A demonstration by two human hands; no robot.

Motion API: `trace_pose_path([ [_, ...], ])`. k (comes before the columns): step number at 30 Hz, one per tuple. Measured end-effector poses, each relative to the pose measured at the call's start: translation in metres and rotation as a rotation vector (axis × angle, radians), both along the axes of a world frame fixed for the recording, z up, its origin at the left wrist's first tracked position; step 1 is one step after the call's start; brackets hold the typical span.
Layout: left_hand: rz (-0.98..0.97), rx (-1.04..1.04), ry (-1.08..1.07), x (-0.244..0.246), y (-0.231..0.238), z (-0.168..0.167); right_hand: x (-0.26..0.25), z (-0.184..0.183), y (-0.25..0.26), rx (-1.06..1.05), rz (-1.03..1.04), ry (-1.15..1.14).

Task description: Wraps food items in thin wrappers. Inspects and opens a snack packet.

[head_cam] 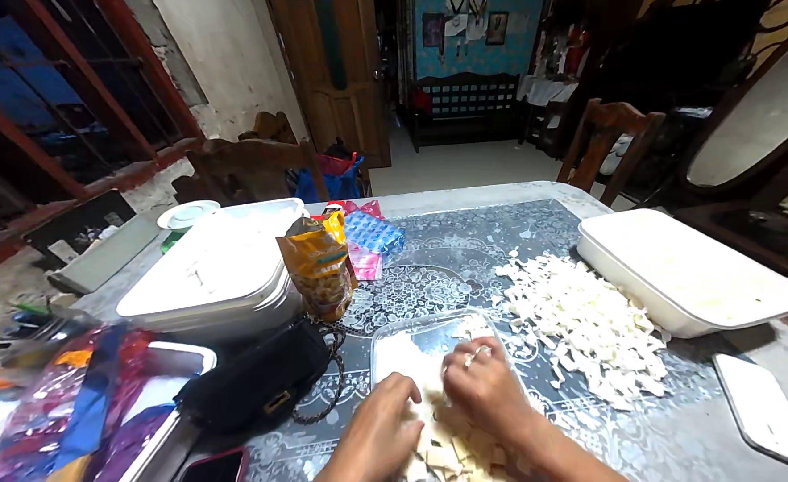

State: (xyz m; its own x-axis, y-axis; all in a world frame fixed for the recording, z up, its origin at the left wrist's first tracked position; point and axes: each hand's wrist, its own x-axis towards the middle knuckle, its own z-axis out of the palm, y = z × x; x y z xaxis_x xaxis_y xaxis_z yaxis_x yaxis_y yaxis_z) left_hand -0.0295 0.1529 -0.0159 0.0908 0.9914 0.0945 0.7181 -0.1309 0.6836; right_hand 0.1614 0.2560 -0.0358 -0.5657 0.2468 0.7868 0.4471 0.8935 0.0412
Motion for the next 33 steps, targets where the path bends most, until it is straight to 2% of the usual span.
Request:
trace_pose_path([
  [2,-0.136,-0.118,0.141,-0.002,-0.001,0.001,0.014,0.015,0.017,-0.058,-0.230,-0.008],
  [4,-0.155,-0.196,0.233,0.002,0.000,0.001,0.028,0.029,0.028,-0.281,-0.330,-0.080],
  [5,-0.143,-0.209,0.259,0.005,0.001,0.001,0.033,0.037,0.027,-0.459,-0.300,-0.157],
  [7,-0.122,-0.182,0.285,0.008,0.001,-0.001,0.035,0.052,0.019,-0.858,-0.101,-0.394],
  [10,-0.094,-0.111,0.281,0.008,0.003,-0.004,0.025,0.053,0.004,-1.090,0.250,-0.700],
  [12,-0.050,-0.134,0.257,0.007,0.003,-0.001,0.018,0.051,-0.005,-1.083,0.325,-0.814],
  [14,0.028,-0.148,0.168,0.004,0.004,0.001,0.017,0.051,-0.007,-1.066,0.349,-0.822],
  [18,0.235,-0.027,-0.188,0.000,0.007,-0.002,0.019,0.053,0.000,-1.145,0.367,-0.788],
  [21,0.339,-0.040,-0.471,0.001,0.011,-0.003,0.022,0.046,0.011,-1.239,0.403,-0.614],
  [23,0.375,-0.051,-0.594,0.002,0.013,-0.004,0.022,0.040,0.022,-1.291,0.301,-0.513],
  [27,0.385,-0.060,-0.643,0.006,0.015,-0.008,0.019,0.023,0.037,-1.296,0.016,-0.420],
  [30,0.377,-0.066,-0.644,0.007,0.015,-0.008,0.016,0.022,0.035,-1.212,-0.021,-0.428],
  [33,0.379,-0.059,-0.642,0.005,0.016,-0.010,0.015,0.019,0.032,-1.127,0.036,-0.445],
])
